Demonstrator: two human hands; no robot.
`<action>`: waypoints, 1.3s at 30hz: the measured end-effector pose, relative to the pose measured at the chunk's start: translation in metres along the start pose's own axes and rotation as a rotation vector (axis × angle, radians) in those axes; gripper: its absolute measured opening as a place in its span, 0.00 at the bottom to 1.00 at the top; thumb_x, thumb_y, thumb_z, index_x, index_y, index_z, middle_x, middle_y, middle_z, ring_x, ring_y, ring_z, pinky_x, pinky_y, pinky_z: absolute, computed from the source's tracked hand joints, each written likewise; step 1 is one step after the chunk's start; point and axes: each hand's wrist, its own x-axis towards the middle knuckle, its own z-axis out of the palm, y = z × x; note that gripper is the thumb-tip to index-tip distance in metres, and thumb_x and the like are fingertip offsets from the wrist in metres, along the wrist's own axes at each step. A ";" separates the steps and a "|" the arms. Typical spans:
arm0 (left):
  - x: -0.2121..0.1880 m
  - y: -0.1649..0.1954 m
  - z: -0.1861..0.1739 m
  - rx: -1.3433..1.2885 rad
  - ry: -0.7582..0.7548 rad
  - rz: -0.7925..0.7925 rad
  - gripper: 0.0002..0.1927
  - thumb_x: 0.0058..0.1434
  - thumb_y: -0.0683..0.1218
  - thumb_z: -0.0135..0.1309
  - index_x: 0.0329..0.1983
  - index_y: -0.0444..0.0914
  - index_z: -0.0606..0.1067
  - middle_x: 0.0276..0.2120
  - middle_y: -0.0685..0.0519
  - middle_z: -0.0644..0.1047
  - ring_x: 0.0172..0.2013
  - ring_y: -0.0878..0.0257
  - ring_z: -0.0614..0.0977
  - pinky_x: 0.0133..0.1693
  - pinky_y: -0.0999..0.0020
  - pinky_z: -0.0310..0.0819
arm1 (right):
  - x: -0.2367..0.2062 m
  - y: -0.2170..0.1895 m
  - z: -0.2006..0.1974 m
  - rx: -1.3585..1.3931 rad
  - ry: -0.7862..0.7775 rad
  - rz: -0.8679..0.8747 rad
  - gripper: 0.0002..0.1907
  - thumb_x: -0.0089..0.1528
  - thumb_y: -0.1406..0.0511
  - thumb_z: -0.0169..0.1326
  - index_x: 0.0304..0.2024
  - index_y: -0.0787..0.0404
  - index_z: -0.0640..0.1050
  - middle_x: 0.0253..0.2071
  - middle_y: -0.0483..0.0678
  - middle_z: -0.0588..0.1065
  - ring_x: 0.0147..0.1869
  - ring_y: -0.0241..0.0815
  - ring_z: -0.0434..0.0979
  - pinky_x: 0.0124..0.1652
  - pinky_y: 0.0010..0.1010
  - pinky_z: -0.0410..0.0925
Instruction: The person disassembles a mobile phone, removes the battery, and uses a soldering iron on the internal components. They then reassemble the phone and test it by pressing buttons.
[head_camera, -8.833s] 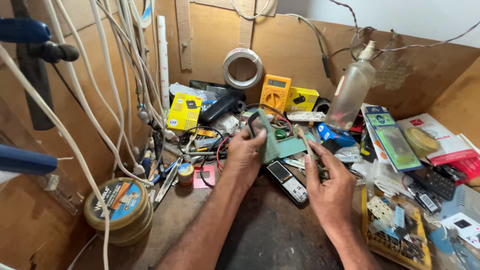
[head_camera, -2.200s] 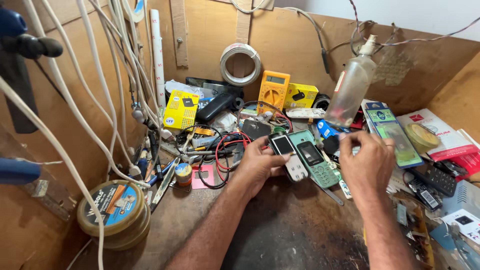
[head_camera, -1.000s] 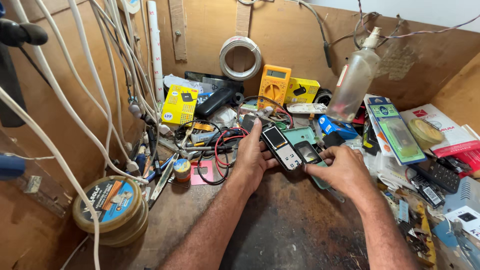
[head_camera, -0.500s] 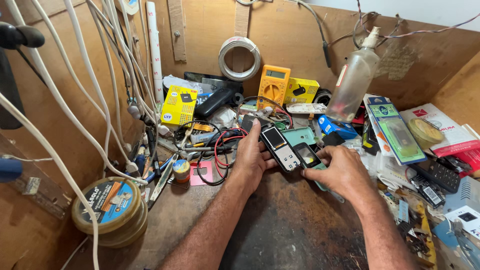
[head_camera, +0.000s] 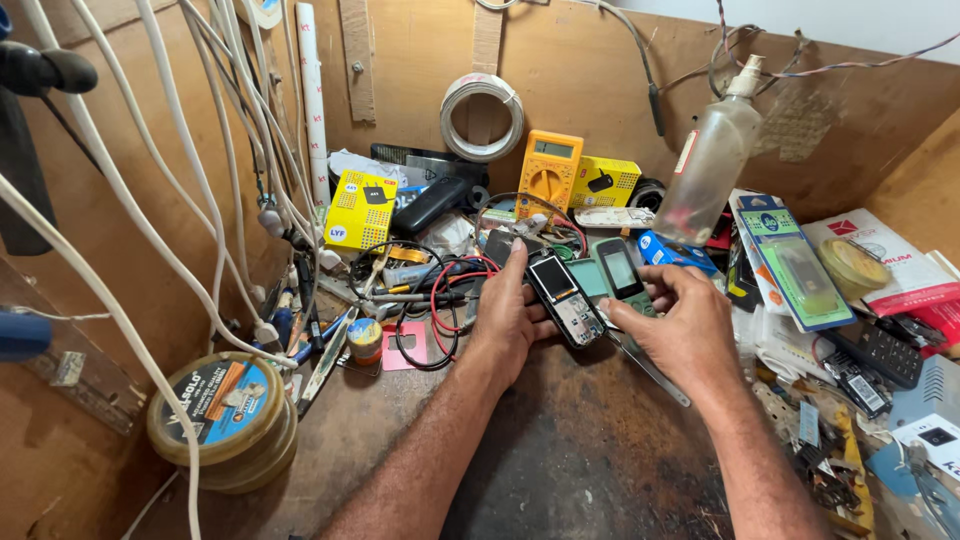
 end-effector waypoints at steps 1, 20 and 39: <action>0.001 -0.001 -0.001 0.004 -0.006 0.001 0.31 0.67 0.65 0.41 0.58 0.36 0.71 0.46 0.42 0.81 0.43 0.50 0.85 0.42 0.51 0.82 | 0.000 0.001 0.000 -0.009 0.001 0.009 0.32 0.47 0.56 0.73 0.48 0.67 0.82 0.36 0.48 0.76 0.37 0.37 0.74 0.38 0.30 0.71; -0.045 -0.010 0.017 0.421 -0.094 0.364 0.45 0.46 0.44 0.71 0.67 0.33 0.63 0.51 0.44 0.77 0.47 0.61 0.82 0.46 0.69 0.80 | -0.020 0.004 -0.025 -0.156 0.202 -0.096 0.20 0.56 0.58 0.67 0.43 0.65 0.83 0.42 0.56 0.77 0.52 0.55 0.75 0.52 0.46 0.67; -0.115 0.005 0.017 1.609 0.058 0.572 0.38 0.43 0.56 0.75 0.54 0.37 0.75 0.52 0.40 0.70 0.56 0.43 0.71 0.57 0.51 0.68 | -0.080 0.035 -0.104 -0.005 0.164 -0.085 0.12 0.57 0.61 0.66 0.40 0.60 0.84 0.38 0.49 0.79 0.43 0.42 0.77 0.43 0.35 0.70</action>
